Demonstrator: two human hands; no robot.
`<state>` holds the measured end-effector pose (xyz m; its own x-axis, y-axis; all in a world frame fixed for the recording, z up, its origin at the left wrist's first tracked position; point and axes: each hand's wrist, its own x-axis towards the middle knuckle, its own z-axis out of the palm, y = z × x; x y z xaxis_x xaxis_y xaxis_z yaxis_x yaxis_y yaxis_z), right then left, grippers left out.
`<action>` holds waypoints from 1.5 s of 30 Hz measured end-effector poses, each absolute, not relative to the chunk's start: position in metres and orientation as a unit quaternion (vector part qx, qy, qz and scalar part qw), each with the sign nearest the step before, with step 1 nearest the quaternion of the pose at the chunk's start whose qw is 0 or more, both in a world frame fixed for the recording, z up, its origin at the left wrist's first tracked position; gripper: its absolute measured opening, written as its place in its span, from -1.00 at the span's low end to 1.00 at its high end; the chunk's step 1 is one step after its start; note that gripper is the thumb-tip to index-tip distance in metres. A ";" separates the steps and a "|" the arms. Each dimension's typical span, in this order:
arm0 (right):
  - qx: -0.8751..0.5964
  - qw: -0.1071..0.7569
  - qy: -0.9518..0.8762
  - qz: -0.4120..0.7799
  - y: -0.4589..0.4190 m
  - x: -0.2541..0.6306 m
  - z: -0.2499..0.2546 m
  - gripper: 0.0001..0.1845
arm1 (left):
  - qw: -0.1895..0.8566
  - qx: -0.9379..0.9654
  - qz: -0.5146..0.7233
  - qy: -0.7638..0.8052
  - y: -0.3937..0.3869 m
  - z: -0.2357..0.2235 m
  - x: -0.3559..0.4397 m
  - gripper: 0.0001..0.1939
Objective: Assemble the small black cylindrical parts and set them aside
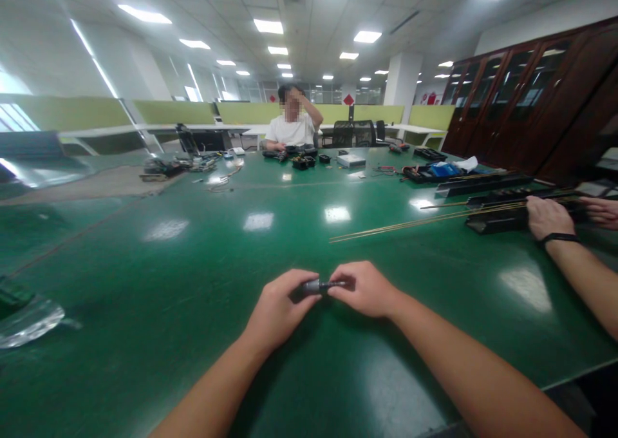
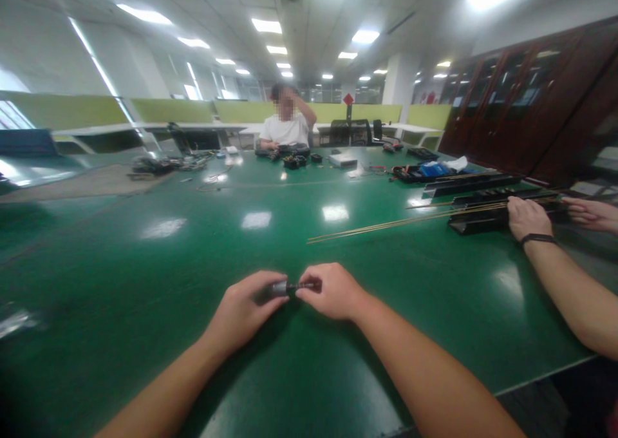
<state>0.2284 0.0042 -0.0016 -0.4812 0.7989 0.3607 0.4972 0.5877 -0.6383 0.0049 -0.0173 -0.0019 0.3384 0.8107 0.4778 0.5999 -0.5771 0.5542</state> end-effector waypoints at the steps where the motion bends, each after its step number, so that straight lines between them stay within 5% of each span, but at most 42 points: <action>1: -0.391 0.327 -0.829 0.231 0.004 0.228 -0.002 -0.90 | 0.140 0.806 0.374 0.437 -0.017 -0.002 0.005 -0.74; 36: -0.423 0.327 -0.814 0.227 0.011 0.235 0.000 -0.88 | 0.089 0.753 0.372 0.535 -0.006 0.001 -0.012 -0.72; 45: -0.407 0.319 -0.813 0.267 0.012 0.231 -0.010 -0.85 | 0.302 0.578 0.523 0.548 0.004 -0.001 -0.023 -0.49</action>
